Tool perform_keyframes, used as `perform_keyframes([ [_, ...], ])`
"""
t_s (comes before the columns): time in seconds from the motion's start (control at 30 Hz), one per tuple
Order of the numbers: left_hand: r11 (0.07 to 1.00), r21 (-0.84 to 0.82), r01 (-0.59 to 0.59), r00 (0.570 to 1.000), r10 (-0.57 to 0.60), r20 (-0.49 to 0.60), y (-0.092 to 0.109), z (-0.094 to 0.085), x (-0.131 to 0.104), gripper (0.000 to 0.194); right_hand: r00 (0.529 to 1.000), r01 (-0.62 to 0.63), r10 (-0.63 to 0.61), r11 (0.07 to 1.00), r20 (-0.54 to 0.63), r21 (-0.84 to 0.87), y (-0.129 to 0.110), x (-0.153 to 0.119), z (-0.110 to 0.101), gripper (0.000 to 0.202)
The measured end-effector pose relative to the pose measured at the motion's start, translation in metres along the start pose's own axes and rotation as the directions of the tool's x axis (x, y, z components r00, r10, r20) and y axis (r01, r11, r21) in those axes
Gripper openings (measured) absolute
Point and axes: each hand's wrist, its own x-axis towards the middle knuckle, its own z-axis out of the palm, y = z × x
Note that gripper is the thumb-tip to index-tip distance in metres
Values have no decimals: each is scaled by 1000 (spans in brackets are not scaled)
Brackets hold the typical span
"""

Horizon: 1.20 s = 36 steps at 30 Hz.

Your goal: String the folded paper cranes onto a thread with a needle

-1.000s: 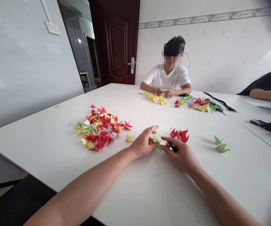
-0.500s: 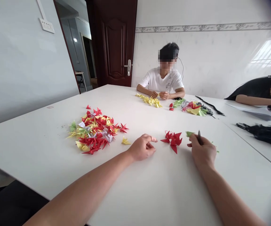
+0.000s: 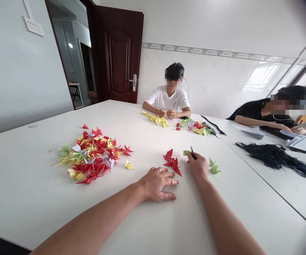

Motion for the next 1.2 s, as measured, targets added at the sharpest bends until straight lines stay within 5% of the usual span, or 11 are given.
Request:
perform_keyframes([
  [0.3,998,-6,62,998,-62,33,-8,0,-5,44,946,-289,269,953,-182,-91,49,32,-36,32],
  [0.57,999,-53,10,998,-13,-59,-16,6,-2,38,980,-100,85,992,-178,-77,47,27,-24,34],
  [0.87,995,-100,-12,993,0,-116,-16,4,1,34,909,-149,48,965,-414,-215,36,13,-33,46],
  [1.07,995,-97,-7,994,-4,-108,-12,5,-5,31,959,69,-123,975,-255,-210,28,3,-20,37],
  [1.2,990,-140,23,980,-50,-194,-12,-15,-11,22,976,154,-179,970,-121,-187,33,5,-14,33],
])
